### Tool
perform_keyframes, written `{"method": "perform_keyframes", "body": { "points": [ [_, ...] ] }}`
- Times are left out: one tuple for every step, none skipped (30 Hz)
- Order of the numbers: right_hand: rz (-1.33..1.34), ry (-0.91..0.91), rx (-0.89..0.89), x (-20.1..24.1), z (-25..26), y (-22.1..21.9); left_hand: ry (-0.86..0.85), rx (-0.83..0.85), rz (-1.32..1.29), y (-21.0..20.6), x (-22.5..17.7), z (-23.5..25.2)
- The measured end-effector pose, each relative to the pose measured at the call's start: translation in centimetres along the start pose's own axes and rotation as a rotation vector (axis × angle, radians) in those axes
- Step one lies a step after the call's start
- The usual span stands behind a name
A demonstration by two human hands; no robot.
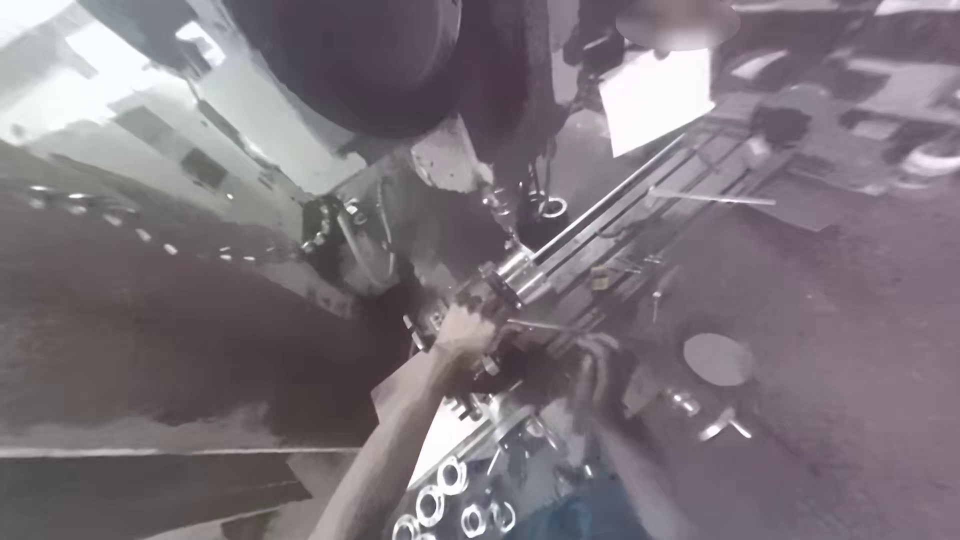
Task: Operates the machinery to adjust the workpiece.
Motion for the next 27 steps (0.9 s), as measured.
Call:
{"method": "perform_keyframes", "body": {
  "points": [
    [0.008, 0.01, -0.062, -0.1, 1.6, -0.9, -0.002, -0.02, 0.005, -0.1, 0.0, 0.1],
    [0.026, 0.022, -0.131, -0.4, 3.3, -2.2, 0.004, -0.016, -0.001, -0.2, -0.3, -0.2],
    [0.054, 0.022, -0.164, -1.1, 4.3, -3.4, 0.02, 0.01, -0.006, -0.3, -0.7, -0.5],
    [0.08, 0.007, -0.174, -1.8, 4.6, -4.5, 0.026, 0.016, -0.003, -0.2, -0.7, -0.7],
    [0.093, 0.003, -0.175, -2.0, 5.3, -4.9, 0.024, -0.001, 0.012, 0.1, -0.2, 0.0],
    [0.106, -0.021, -0.13, -2.0, 4.7, -4.4, 0.029, -0.02, 0.01, 0.1, -0.4, 0.2],
    [0.112, -0.072, -0.097, -1.7, 2.5, -3.6, 0.04, -0.003, -0.009, 0.1, -1.0, -0.5],
    [0.11, -0.109, -0.105, -1.7, 1.4, -3.3, 0.054, 0.006, -0.017, 0.3, -1.0, -0.4],
    [0.118, -0.123, -0.13, -1.4, 1.3, -3.3, 0.066, 0.003, -0.022, 0.5, -0.7, -0.2],
    [0.133, -0.138, -0.181, -1.3, 2.2, -3.8, 0.076, -0.001, -0.028, 0.6, -0.4, 0.1],
    [0.162, -0.154, -0.24, -1.5, 3.7, -4.6, 0.101, 0.022, -0.049, 0.6, -0.5, 0.3],
    [0.22, -0.167, -0.313, -1.7, 4.7, -5.3, 0.112, 0.011, -0.064, 0.3, -0.9, 0.0],
    [0.299, -0.193, -0.366, -1.7, 4.7, -6.1, 0.112, -0.005, -0.072, 0.3, -1.1, -0.5],
    [0.389, -0.219, -0.388, -2.3, 5.4, -6.8, 0.103, -0.038, -0.053, 0.4, -0.7, 0.0],
    [0.448, -0.247, -0.36, -2.6, 5.3, -6.3, 0.106, -0.069, -0.038, 0.1, -0.8, 0.3],
    [0.476, -0.314, -0.328, -2.3, 3.8, -5.5, 0.114, -0.069, -0.042, -0.1, -1.4, -0.4],
    [0.475, -0.384, -0.328, -1.9, 3.2, -5.1, 0.124, -0.057, -0.034, 0.0, -1.3, -0.6],
    [0.471, -0.414, -0.355, -1.5, 3.6, -5.1, 0.133, -0.045, -0.014, 0.1, -0.9, -0.4],
    [0.48, -0.4, -0.4, -1.6, 5.5, -5.5, 0.157, -0.035, -0.005, 0.3, -0.6, 0.2],
    [0.448, -0.367, -0.456, -2.2, 7.2, -5.6, 0.199, -0.021, -0.022, 0.1, -1.0, 0.7],
    [0.408, -0.356, -0.462, -2.6, 6.7, -5.7, 0.244, 0.014, -0.053, 0.1, -1.9, -0.1],
    [0.428, -0.389, -0.456, -2.6, 6.6, -6.2, 0.229, -0.019, -0.027, 0.1, -1.7, -0.1],
    [0.49, -0.438, -0.426, -2.9, 6.8, -6.1, 0.217, -0.052, -0.005, 0.0, -1.4, 0.4],
    [0.552, -0.502, -0.406, -2.9, 5.5, -5.7, 0.217, -0.044, 0.001, -0.2, -1.8, -0.3],
    [0.613, -0.559, -0.402, -2.8, 4.8, -5.6, 0.218, -0.03, 0.004, -0.2, -1.8, -0.6],
    [0.606, -0.605, -0.407, -2.5, 5.8, -5.6, 0.238, 0.002, 0.001, 0.2, -1.4, -0.2],
    [0.529, -0.638, -0.414, -2.1, 7.8, -5.4, 0.257, 0.01, 0.005, 0.3, -1.2, 0.6]
  ]
}}
Point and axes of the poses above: each hand's wrist, its own z-axis towards the middle knuckle, its own y-axis out of the back of the hand, x = y × z, the point moved 3 cm from there along z, towards the middle knuckle, and after that the axes turned 2 degrees about x, right-handed, at the moved point
